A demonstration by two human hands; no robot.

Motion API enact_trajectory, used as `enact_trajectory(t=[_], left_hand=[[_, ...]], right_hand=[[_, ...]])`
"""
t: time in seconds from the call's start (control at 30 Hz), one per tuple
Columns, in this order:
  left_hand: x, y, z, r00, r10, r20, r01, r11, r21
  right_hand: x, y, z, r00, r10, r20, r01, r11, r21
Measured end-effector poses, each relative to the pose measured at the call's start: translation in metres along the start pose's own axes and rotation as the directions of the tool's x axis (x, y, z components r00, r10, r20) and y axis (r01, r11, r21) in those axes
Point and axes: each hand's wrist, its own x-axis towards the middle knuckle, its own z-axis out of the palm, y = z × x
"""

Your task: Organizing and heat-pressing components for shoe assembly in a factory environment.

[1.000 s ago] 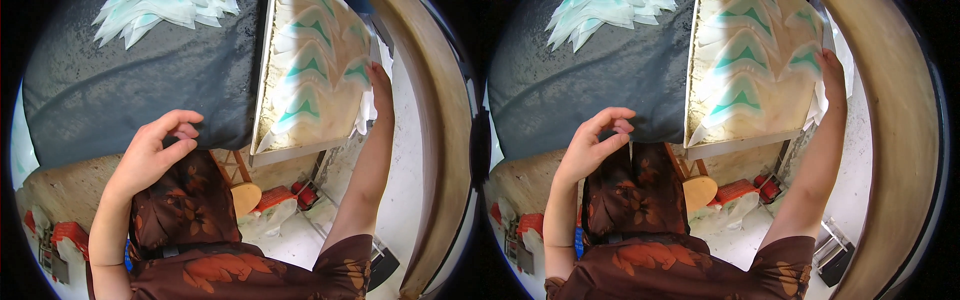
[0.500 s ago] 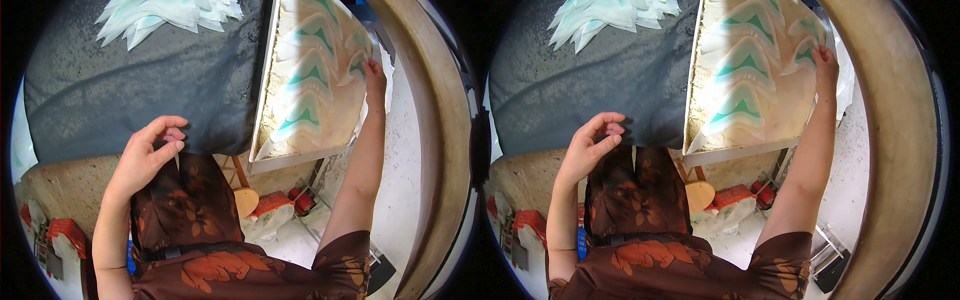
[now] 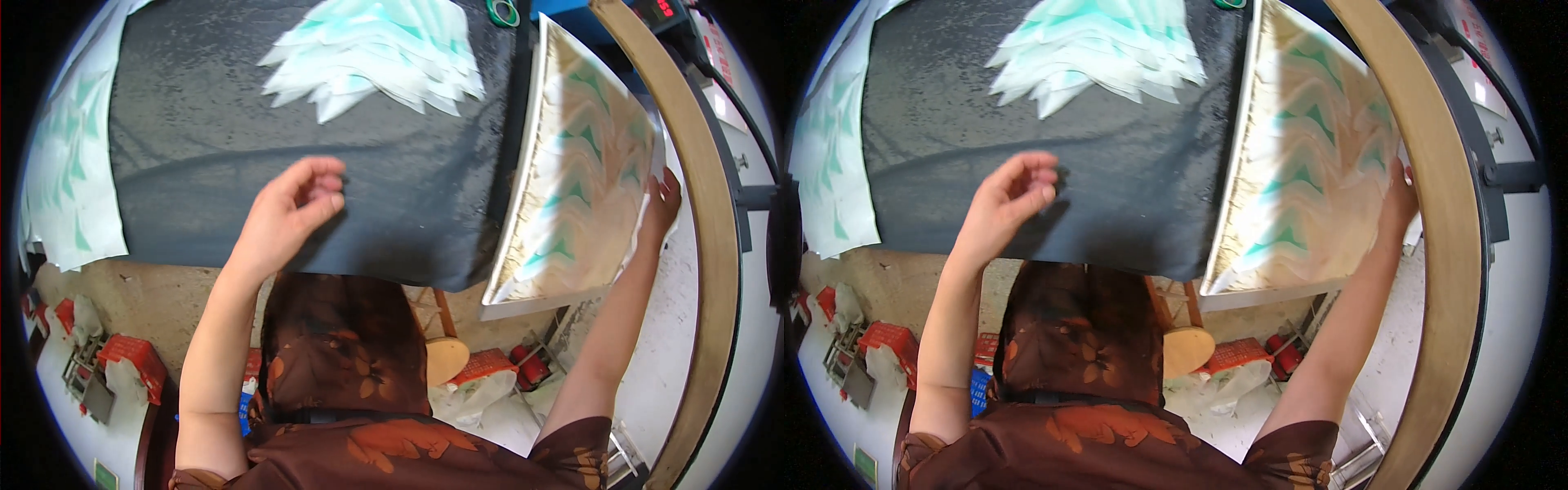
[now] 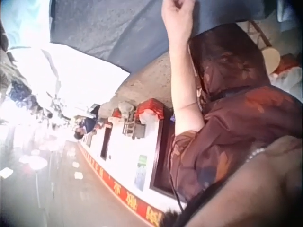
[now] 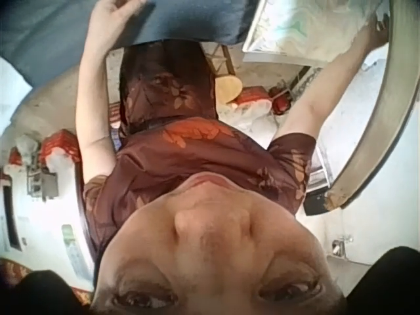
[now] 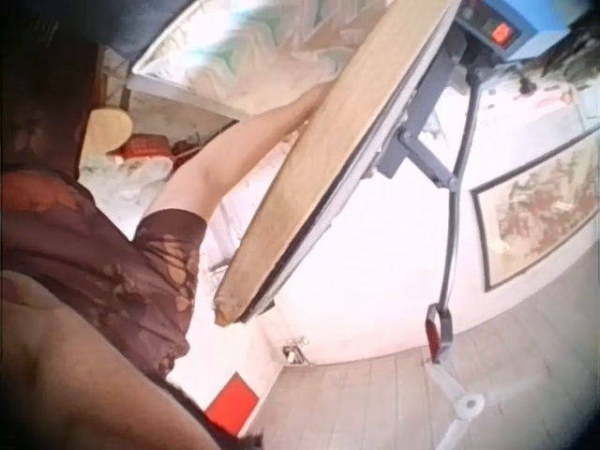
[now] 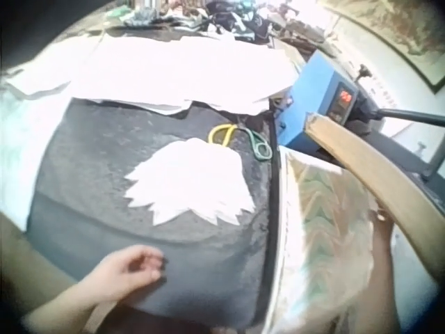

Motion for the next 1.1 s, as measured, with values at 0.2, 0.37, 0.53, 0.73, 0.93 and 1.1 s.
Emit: enact_trajectory(t=[0.2, 0.37, 0.53, 0.73, 0.93, 1.1], left_hand=[[0.062, 0.021, -0.053, 0.847, 0.316, -0.428, -0.184, 0.929, 0.322], [0.111, 0.031, -0.055, 0.753, 0.566, -0.335, -0.217, 0.694, 0.686], [0.123, 0.032, -0.046, 0.771, 0.539, -0.340, -0.155, 0.676, 0.721], [0.129, 0.022, -0.054, 0.833, 0.452, -0.318, -0.133, 0.723, 0.678], [0.131, 0.021, -0.055, 0.826, 0.468, -0.314, -0.143, 0.713, 0.687], [0.132, 0.025, -0.055, 0.827, 0.457, -0.327, -0.160, 0.749, 0.642]], right_hand=[[-0.144, -0.231, 0.020, 0.852, -0.057, 0.521, -0.205, 0.878, 0.432], [-0.137, -0.303, 0.156, 0.776, -0.237, 0.584, -0.176, 0.808, 0.562], [-0.099, -0.293, 0.236, 0.897, -0.107, 0.429, -0.042, 0.946, 0.322], [-0.111, -0.310, 0.242, 0.910, -0.091, 0.406, -0.041, 0.951, 0.305], [-0.119, -0.322, 0.235, 0.926, -0.196, 0.322, 0.075, 0.933, 0.351], [-0.120, -0.313, 0.248, 0.948, -0.111, 0.299, 0.004, 0.941, 0.337]])
